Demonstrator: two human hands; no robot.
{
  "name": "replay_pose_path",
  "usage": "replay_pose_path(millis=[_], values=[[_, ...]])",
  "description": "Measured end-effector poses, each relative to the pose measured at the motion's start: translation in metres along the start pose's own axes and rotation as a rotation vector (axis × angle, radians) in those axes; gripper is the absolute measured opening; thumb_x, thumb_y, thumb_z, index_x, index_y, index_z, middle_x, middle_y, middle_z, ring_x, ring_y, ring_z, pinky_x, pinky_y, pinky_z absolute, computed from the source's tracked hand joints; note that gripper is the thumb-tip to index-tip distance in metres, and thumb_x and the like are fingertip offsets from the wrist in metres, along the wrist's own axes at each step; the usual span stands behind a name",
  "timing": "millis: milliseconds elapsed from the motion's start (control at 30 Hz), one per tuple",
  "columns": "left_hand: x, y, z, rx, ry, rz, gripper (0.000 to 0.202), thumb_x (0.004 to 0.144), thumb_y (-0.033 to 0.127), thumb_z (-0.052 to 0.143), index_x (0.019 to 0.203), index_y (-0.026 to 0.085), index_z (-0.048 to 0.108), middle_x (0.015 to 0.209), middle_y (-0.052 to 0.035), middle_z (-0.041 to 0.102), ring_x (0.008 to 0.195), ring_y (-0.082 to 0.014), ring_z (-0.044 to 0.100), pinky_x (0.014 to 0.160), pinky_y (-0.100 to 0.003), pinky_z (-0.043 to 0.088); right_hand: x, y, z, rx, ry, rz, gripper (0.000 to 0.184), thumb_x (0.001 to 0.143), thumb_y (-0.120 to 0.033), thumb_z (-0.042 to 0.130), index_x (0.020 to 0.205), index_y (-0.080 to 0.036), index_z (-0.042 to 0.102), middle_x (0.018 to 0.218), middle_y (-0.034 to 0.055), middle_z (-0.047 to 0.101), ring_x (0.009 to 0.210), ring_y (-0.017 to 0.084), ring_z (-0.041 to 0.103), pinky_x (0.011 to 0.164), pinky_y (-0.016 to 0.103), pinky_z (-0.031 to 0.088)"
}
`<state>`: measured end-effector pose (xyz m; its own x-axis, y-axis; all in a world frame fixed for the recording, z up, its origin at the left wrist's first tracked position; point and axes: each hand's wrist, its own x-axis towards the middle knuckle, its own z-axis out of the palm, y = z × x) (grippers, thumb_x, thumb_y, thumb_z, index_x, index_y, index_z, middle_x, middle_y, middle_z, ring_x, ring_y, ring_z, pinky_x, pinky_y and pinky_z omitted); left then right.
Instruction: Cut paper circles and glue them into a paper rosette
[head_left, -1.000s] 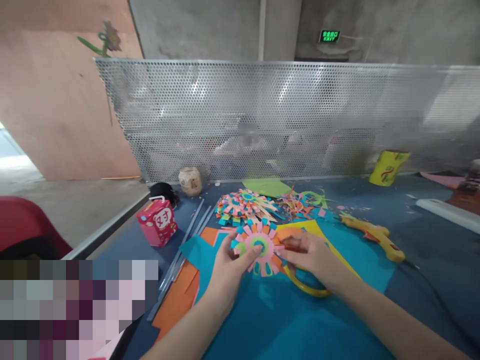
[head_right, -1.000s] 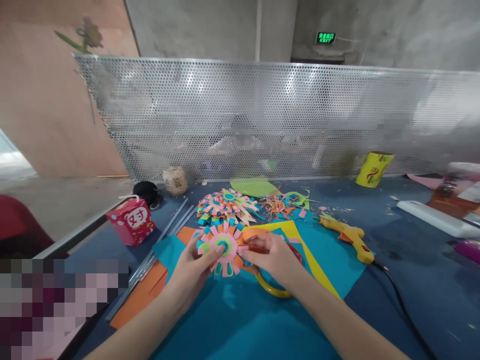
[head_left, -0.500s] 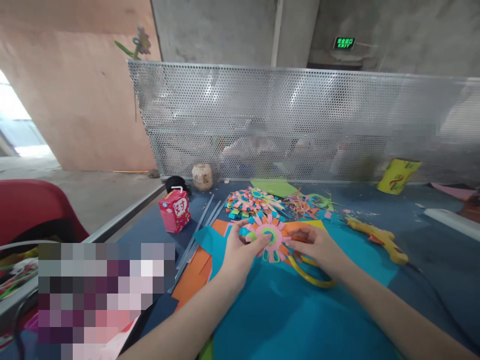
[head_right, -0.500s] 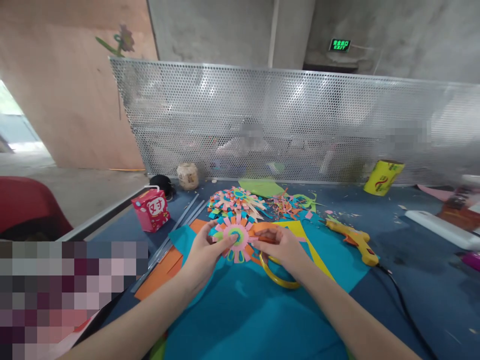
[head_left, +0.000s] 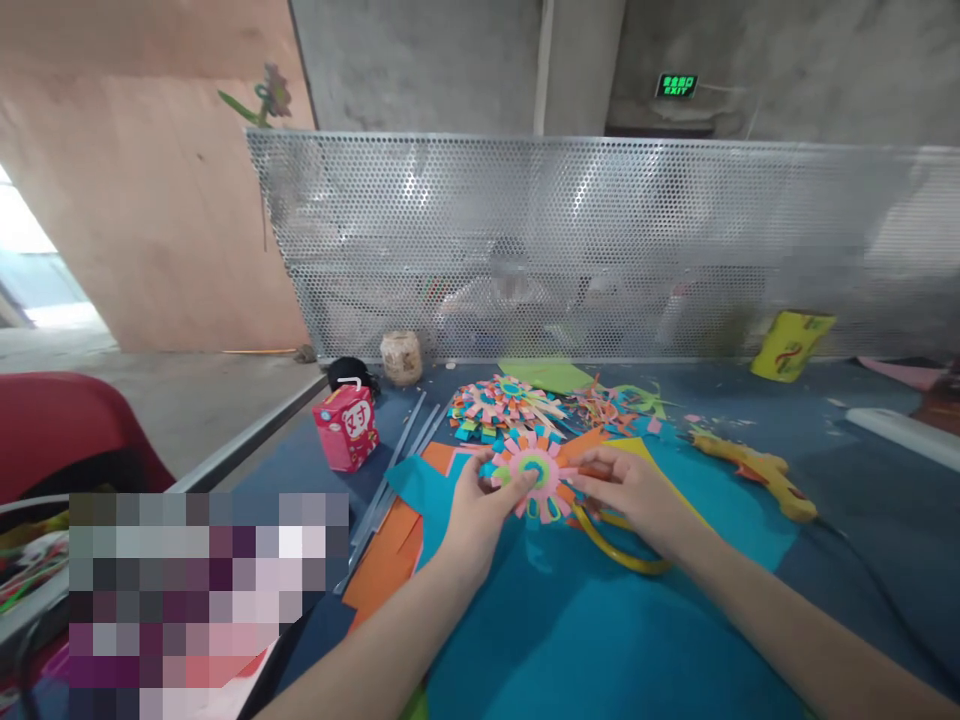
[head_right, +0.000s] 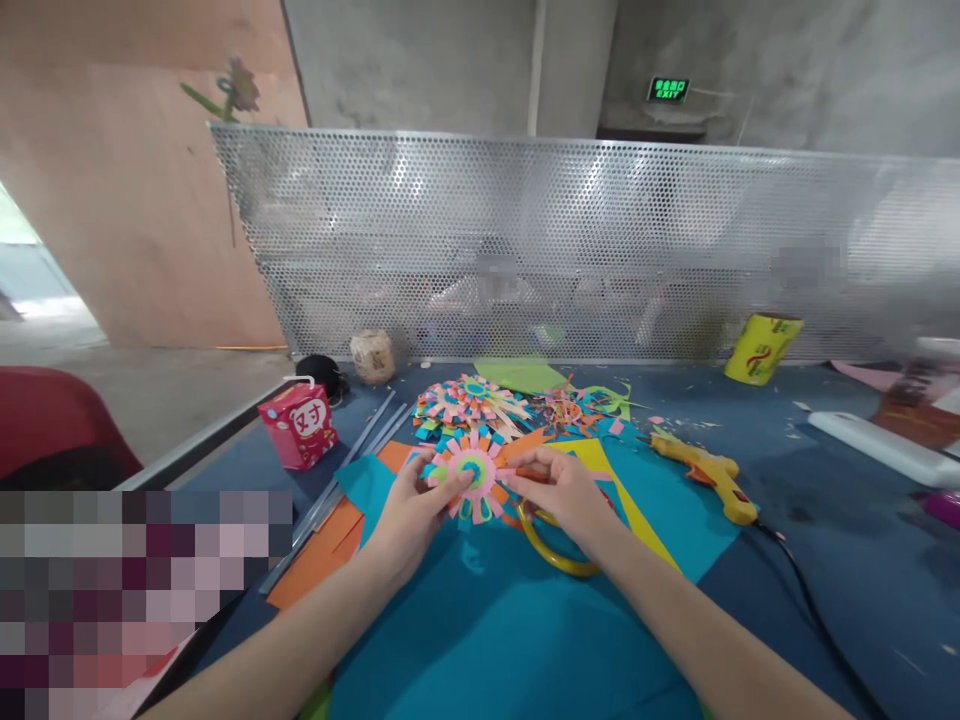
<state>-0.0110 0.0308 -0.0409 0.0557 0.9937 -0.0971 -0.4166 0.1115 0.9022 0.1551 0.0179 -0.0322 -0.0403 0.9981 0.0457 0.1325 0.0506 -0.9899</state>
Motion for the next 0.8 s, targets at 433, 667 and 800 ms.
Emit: replay_pose_path(millis=[433,667,800], values=[[-0.001,-0.002,-0.001,-0.109,0.011,-0.041,0.066,0.043,0.039,0.084,0.092,0.017,0.047,0.054,0.0090,0.052,0.045,-0.0056,0.049,0.046,-0.017,0.037,-0.010,-0.001,0.007,0.003,0.138,0.114,0.050,0.045,-0.051,0.081,0.074,-0.016,0.059,0.075,0.0067,0.068,0.056,0.014,0.057,0.049,0.025,0.045],[-0.001,0.003,0.001,-0.136,0.024,-0.068,0.072,0.035,0.043,0.085,0.091,0.016,0.049,0.045,0.0114,0.046,0.041,-0.0056,0.044,0.043,-0.017,0.036,-0.011,0.010,0.001,0.062,0.170,0.157,0.051,0.047,-0.047,0.083,0.080,-0.015,0.062,0.076,0.0072,0.066,0.064,0.015,0.058,0.052,0.023,0.046],[-0.005,0.009,0.002,-0.144,0.006,-0.089,0.063,0.042,0.039,0.085,0.090,0.016,0.053,0.048,0.0093,0.050,0.044,-0.0066,0.048,0.047,-0.018,0.038,-0.011,0.018,-0.002,0.083,0.168,0.128,0.047,0.053,-0.047,0.081,0.080,-0.015,0.060,0.068,0.0036,0.063,0.051,0.010,0.050,0.045,0.021,0.041]])
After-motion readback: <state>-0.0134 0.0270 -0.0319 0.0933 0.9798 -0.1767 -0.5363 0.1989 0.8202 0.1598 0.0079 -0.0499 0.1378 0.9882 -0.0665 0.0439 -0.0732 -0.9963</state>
